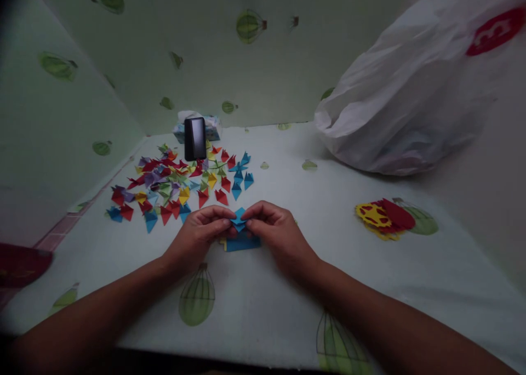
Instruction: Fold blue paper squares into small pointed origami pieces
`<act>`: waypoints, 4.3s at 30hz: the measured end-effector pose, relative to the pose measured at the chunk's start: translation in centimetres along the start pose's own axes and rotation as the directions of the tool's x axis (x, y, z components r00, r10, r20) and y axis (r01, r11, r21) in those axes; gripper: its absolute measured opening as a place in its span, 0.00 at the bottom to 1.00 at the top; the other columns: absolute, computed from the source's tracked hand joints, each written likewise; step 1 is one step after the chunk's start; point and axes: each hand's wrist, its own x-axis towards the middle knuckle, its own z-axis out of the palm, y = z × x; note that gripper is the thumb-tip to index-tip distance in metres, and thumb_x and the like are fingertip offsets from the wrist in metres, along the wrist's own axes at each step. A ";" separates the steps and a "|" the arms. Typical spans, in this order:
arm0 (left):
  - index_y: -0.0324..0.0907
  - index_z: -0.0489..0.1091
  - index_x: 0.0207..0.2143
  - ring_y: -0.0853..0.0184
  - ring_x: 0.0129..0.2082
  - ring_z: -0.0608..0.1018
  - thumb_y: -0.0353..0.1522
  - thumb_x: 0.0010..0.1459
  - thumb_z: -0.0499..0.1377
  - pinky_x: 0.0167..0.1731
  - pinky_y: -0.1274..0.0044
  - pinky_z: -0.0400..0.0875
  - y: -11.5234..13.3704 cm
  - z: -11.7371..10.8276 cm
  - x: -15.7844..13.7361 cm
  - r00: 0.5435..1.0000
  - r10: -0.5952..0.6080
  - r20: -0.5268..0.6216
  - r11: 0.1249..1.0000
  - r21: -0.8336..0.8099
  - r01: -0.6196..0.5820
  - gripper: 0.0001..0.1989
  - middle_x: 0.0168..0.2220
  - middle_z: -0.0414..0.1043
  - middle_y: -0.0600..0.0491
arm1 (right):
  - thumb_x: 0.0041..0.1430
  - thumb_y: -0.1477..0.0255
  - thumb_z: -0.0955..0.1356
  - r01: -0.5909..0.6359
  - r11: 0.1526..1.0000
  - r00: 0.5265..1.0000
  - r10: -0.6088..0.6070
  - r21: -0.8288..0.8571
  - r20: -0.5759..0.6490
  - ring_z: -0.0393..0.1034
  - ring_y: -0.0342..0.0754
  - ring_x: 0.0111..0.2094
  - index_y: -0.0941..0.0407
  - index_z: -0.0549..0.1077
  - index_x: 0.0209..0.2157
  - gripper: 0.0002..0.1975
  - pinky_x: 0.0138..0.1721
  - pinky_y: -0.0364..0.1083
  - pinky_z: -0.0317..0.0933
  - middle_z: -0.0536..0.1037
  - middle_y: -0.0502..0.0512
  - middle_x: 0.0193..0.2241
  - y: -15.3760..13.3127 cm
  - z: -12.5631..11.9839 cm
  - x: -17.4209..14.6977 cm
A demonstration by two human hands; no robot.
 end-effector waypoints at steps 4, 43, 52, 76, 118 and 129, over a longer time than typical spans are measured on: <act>0.40 0.77 0.38 0.69 0.32 0.82 0.31 0.52 0.67 0.39 0.77 0.76 0.1 0.0 0.0 0.998 0.052 0.043 0.997 0.047 -0.055 0.10 0.30 0.80 0.53 | 0.48 0.73 0.73 -0.073 0.990 0.997 0.072 0.119 0.013 0.66 0.41 0.25 0.56 0.76 0.29 0.04 0.33 0.44 0.62 0.74 0.47 0.23 -0.2 -0.1 0.2; 0.38 0.74 0.30 0.74 0.21 0.71 0.37 0.51 0.69 0.24 0.81 0.66 0.7 0.4 -0.2 0.993 0.084 -0.085 0.977 0.205 -0.065 0.11 0.22 0.71 0.57 | 0.60 0.65 0.68 0.194 0.821 0.981 -0.165 -0.536 0.103 0.61 0.43 0.25 0.56 0.71 0.25 0.12 0.28 0.44 0.55 0.70 0.48 0.21 -0.6 -0.6 0.0; 0.38 0.74 0.30 0.74 0.21 0.70 0.38 0.52 0.67 0.25 0.80 0.65 0.6 0.2 -0.1 0.999 0.044 -0.018 0.976 0.213 -0.039 0.12 0.22 0.71 0.57 | 0.60 0.67 0.67 0.231 0.814 0.973 -0.202 -0.533 0.114 0.60 0.43 0.25 0.56 0.70 0.25 0.11 0.28 0.44 0.54 0.69 0.47 0.21 -0.6 -0.7 0.1; 0.37 0.72 0.28 0.73 0.25 0.68 0.38 0.53 0.65 0.27 0.80 0.62 0.3 0.2 -0.2 0.990 0.123 0.063 0.921 0.365 -0.137 0.12 0.24 0.69 0.56 | 0.61 0.64 0.66 0.258 0.754 0.966 -0.188 -0.604 0.177 0.63 0.44 0.27 0.56 0.70 0.26 0.12 0.29 0.44 0.56 0.70 0.50 0.24 -0.4 -0.6 0.1; 0.39 0.71 0.37 0.72 0.28 0.78 0.34 0.54 0.67 0.33 0.80 0.74 0.1 0.0 0.0 0.977 0.215 0.019 0.964 0.156 -0.215 0.11 0.28 0.74 0.56 | 0.58 0.68 0.68 0.118 0.962 0.991 -0.100 -0.246 0.085 0.72 0.43 0.22 0.54 0.66 0.43 0.12 0.28 0.44 0.67 0.75 0.44 0.21 -0.2 0.0 -0.2; 0.40 0.69 0.37 0.72 0.29 0.77 0.31 0.52 0.67 0.33 0.80 0.73 0.5 0.5 -0.4 0.968 0.251 -0.002 0.947 0.207 -0.245 0.12 0.28 0.73 0.56 | 0.58 0.67 0.69 0.122 0.955 0.988 -0.093 -0.269 0.120 0.73 0.44 0.23 0.55 0.68 0.39 0.09 0.29 0.45 0.67 0.75 0.45 0.22 0.1 -0.3 0.0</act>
